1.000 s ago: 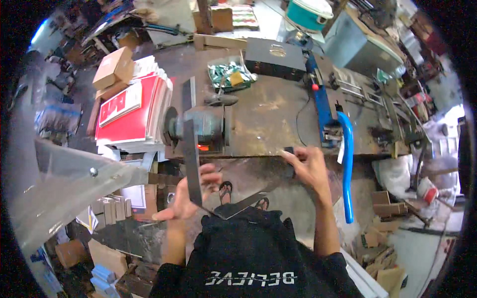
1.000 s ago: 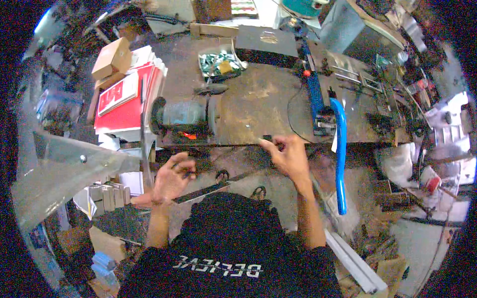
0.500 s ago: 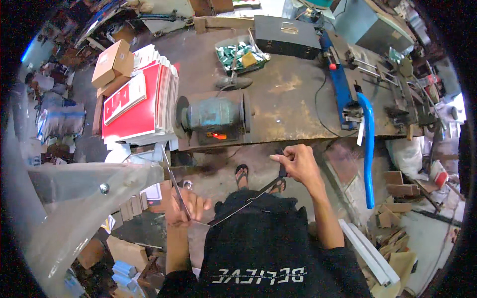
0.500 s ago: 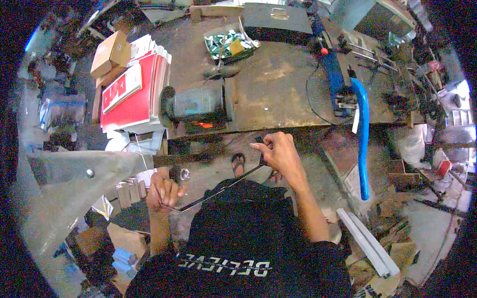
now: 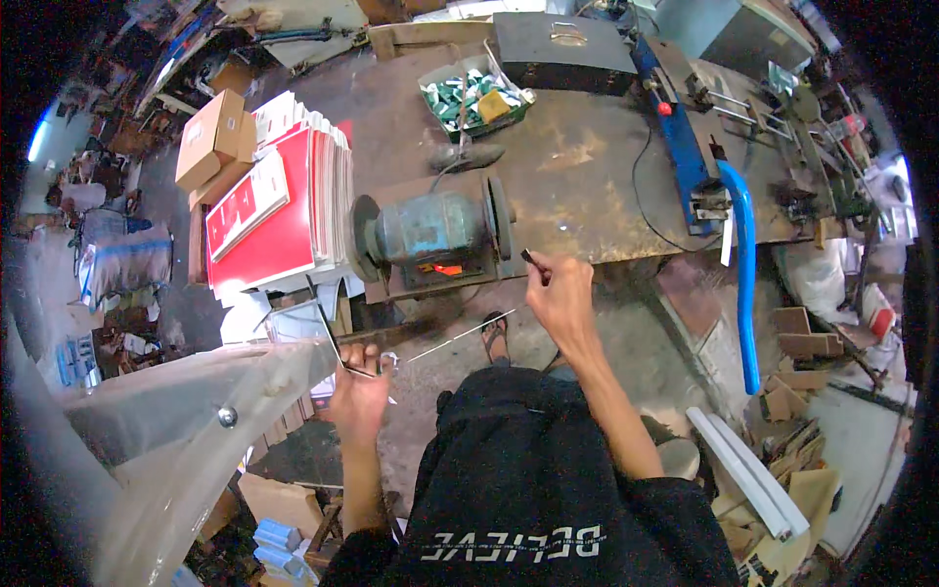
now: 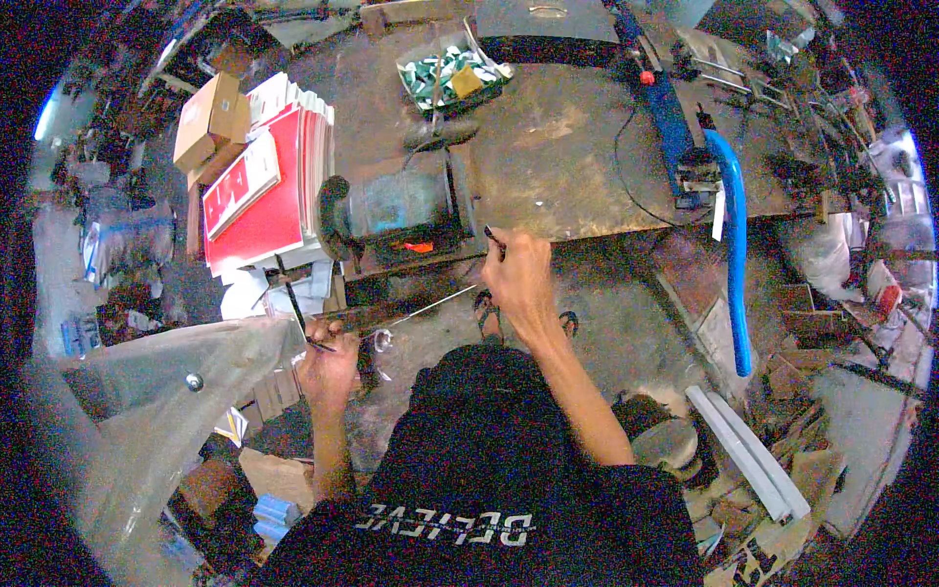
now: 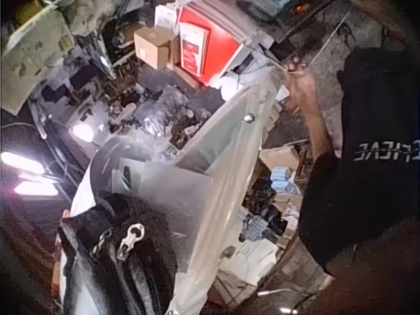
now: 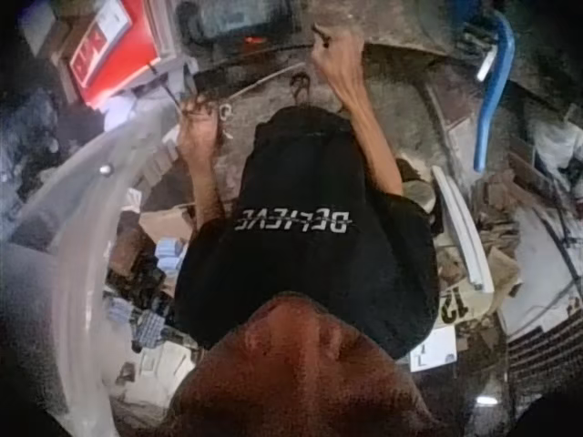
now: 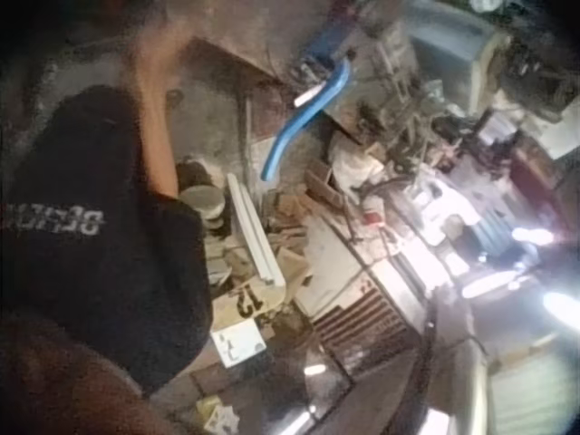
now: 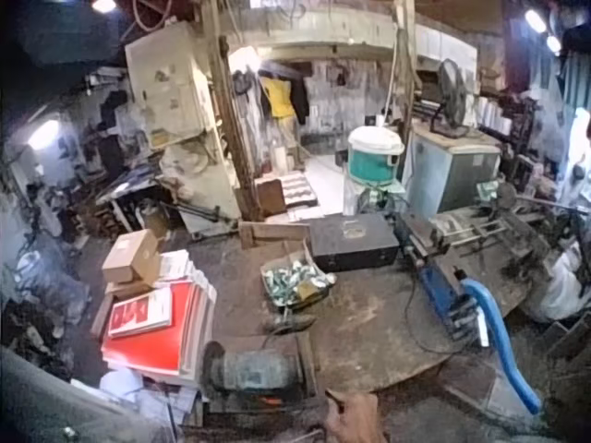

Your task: The person constructs a cutting die board by grinding metal strips on a bench grinder, bending them with a bending machine, cutting them using a shear cutter, and hammering the strips into the board with a mallet.

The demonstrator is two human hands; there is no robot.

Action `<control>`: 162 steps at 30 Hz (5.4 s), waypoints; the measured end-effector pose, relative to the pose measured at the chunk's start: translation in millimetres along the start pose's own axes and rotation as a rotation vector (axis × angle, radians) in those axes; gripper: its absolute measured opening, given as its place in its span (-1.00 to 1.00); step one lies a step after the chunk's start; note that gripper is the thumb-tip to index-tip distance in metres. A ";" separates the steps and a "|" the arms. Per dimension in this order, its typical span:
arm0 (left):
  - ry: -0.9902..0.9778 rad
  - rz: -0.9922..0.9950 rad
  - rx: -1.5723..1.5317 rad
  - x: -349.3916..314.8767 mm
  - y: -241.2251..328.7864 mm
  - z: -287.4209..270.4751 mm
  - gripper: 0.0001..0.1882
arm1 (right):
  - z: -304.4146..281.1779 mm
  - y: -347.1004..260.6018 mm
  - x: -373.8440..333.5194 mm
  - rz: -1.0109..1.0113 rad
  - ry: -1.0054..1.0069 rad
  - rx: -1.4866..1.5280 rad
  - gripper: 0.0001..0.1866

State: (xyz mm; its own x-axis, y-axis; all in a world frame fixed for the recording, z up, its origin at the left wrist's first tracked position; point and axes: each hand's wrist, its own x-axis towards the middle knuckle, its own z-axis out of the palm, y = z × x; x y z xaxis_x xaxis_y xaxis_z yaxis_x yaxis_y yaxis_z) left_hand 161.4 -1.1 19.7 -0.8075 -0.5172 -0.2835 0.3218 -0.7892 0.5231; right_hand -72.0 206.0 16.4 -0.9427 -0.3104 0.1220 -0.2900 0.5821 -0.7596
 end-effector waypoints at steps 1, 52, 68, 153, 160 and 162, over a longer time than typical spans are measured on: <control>0.018 -0.004 -0.049 2.2 -1.3 -6.7 -0.68 | 2.1 -1.9 3.1 0.045 -0.078 -0.003 -0.79; 0.132 0.082 -0.039 -177.5 -201.8 41.1 -0.43 | -141.0 33.1 90.8 0.260 -0.906 0.550 -0.65; 0.613 0.259 -0.137 -144.2 -295.0 117.6 -0.85 | -37.6 62.3 104.2 -0.624 -0.580 0.180 -0.75; 0.746 0.292 -0.160 -150.8 -273.9 139.1 -0.72 | -13.2 42.5 101.4 -0.829 -0.602 0.083 -0.90; 0.521 0.305 -0.168 -163.9 -282.1 102.0 -0.88 | -32.6 41.4 112.5 -0.779 -0.581 0.030 -0.77; 0.500 0.210 -0.109 -152.1 -274.4 66.2 -0.88 | -56.6 44.1 117.4 -0.733 -0.507 0.137 -0.79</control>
State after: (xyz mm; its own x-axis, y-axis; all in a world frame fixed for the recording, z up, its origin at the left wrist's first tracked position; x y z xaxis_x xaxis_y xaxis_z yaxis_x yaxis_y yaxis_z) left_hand 163.2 316.1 -27.5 -0.3960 -0.7405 -0.5430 0.5218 -0.6681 0.5305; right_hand -204.8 237.7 33.4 -0.3336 -0.8814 0.3343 -0.7373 0.0230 -0.6752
